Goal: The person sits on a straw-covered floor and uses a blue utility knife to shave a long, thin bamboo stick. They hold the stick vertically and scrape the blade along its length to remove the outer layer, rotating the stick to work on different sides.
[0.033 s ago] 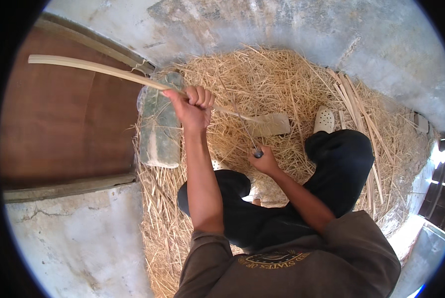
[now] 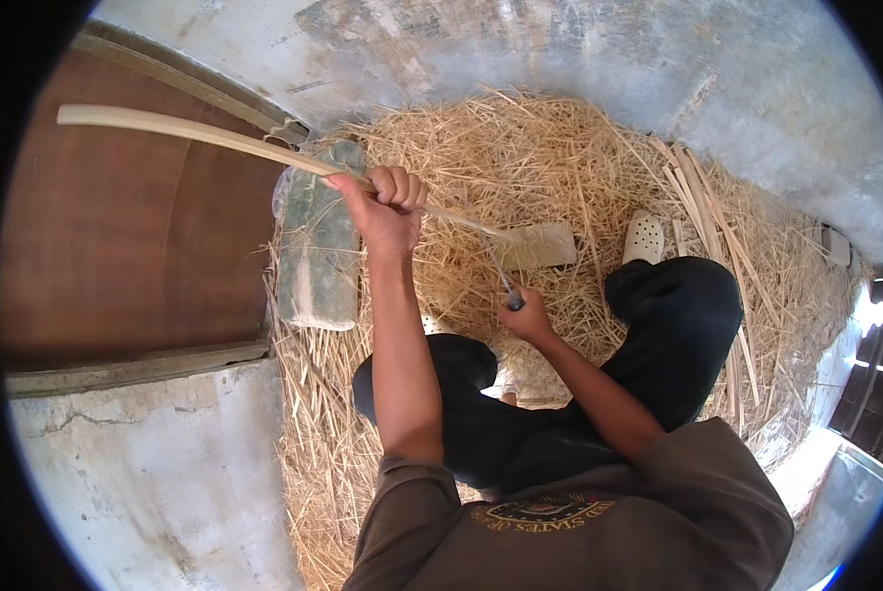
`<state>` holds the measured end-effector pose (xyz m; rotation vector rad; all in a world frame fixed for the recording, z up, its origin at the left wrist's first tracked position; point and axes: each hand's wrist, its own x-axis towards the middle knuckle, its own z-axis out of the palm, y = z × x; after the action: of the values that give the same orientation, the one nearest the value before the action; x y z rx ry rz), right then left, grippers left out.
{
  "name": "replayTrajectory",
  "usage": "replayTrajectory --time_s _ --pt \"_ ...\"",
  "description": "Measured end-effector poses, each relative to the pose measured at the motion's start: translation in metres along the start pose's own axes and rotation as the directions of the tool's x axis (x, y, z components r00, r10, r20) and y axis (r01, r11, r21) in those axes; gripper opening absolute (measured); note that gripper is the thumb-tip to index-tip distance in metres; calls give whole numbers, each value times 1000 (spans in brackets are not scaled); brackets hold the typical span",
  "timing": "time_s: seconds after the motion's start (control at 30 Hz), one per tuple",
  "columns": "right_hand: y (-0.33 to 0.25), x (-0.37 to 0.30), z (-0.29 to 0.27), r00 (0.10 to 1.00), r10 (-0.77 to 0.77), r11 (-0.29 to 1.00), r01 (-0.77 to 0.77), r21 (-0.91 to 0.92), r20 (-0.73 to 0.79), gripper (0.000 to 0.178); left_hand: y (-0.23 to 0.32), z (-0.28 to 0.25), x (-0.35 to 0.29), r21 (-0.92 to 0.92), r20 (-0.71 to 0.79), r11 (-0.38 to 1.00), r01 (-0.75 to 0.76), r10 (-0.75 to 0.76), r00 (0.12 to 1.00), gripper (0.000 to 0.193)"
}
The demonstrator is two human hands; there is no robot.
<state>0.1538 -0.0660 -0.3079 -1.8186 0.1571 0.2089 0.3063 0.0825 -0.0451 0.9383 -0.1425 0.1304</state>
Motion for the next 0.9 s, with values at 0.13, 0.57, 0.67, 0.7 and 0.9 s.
replayTrajectory --time_s 0.13,0.57,0.67,0.7,0.9 --pt "62 -3 -7 930 361 921 -366 -130 -65 24 -2 7 0 58 -118 996 -67 74 990 67" --pt "71 -41 -45 799 601 734 -565 -376 -25 18 64 18 -14 142 -477 921 -364 385 790 64" --pt "66 -32 -52 718 696 701 -687 -192 -30 29 94 19 -21 177 -465 881 -440 468 751 58" --pt "48 -29 -53 714 700 710 -698 -90 -16 26 98 15 -24 203 -478 873 -443 483 733 57" --pt "-102 -42 -115 903 402 879 -334 341 -152 14 98 -6 -39 194 -498 850 -491 516 697 56"
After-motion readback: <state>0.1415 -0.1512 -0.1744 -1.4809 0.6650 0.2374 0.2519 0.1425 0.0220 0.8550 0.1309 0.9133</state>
